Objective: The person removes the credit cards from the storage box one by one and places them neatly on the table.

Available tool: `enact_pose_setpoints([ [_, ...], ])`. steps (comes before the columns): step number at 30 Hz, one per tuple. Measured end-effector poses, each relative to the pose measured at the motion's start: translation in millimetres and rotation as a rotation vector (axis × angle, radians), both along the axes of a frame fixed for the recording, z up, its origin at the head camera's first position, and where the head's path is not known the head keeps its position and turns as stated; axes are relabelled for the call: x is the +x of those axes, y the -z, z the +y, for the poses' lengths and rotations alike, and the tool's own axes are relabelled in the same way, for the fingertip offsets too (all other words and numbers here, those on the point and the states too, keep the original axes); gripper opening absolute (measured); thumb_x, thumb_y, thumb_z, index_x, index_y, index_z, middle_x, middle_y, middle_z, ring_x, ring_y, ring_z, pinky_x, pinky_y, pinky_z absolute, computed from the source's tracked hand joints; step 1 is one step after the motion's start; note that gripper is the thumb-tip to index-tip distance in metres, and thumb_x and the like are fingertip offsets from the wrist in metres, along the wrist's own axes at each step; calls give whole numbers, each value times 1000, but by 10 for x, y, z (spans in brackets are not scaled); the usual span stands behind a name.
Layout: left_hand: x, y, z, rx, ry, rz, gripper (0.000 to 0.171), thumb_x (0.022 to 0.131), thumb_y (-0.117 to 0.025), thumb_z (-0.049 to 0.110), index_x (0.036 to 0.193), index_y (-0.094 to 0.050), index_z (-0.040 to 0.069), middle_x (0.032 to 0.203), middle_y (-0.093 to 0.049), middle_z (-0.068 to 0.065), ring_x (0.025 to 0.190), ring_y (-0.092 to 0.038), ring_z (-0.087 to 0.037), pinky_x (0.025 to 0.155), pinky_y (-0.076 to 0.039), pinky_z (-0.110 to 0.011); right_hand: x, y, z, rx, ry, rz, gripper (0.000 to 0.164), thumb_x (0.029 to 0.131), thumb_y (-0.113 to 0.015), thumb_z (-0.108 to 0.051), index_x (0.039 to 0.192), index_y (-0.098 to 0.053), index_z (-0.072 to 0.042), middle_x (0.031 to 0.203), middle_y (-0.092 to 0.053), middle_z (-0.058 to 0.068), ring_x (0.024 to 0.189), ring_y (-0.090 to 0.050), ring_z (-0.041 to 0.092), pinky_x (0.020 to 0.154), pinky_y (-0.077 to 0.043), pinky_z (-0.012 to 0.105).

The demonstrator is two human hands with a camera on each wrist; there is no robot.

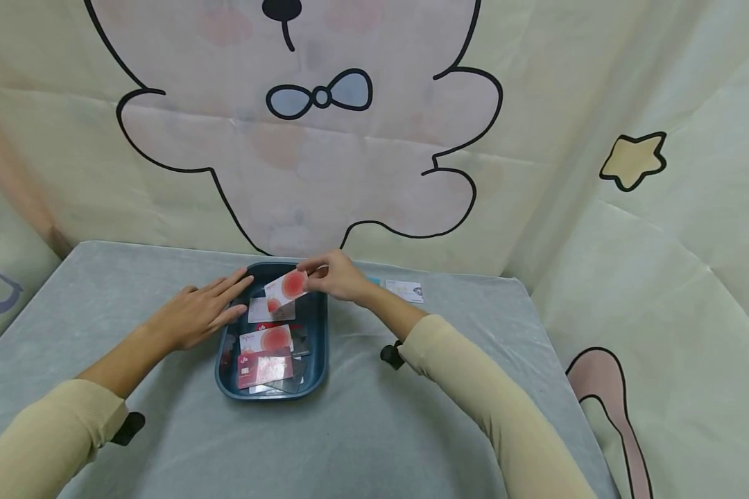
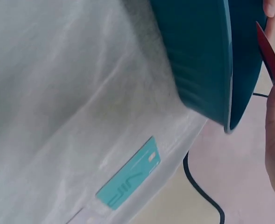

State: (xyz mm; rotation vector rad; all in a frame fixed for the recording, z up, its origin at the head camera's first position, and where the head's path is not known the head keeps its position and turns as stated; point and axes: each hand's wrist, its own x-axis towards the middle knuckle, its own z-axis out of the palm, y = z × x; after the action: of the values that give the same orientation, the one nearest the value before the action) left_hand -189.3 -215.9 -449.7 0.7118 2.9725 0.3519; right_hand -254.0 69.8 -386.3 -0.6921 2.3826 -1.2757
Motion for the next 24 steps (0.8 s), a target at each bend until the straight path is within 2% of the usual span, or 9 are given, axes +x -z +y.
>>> enact_pose_setpoints([
  [4,0,8,-6,-2,2,4,69,103,-46,46,158,-26,11,163,-22,-19,139,-36,-48,100,-35,-72,16,-43,149,-58,25,-13,35,93,-69,-6,128,-66,-1,125,-66,12,99,-67,20,86,-56,27],
  [14,9,6,-9,-1,1,16,69,102,-47,46,158,-26,12,163,-23,-18,139,-37,-48,99,-36,-72,-30,-50,568,-158,123,31,38,93,-70,-7,130,-65,-3,125,-67,10,98,-69,21,86,-57,35],
  [18,7,12,-9,-2,-2,14,68,102,-47,46,158,-26,11,163,-22,-18,139,-37,-48,100,-35,-72,-50,-18,728,-154,170,33,38,94,-70,-8,131,-65,-5,126,-65,9,100,-69,23,88,-57,35],
  [24,5,13,-3,-5,-4,13,69,102,-46,47,158,-27,11,163,-22,-18,139,-37,-48,100,-36,-72,-37,36,926,-148,228,4,38,93,-70,-6,130,-64,-2,124,-64,14,100,-70,25,89,-56,33],
])
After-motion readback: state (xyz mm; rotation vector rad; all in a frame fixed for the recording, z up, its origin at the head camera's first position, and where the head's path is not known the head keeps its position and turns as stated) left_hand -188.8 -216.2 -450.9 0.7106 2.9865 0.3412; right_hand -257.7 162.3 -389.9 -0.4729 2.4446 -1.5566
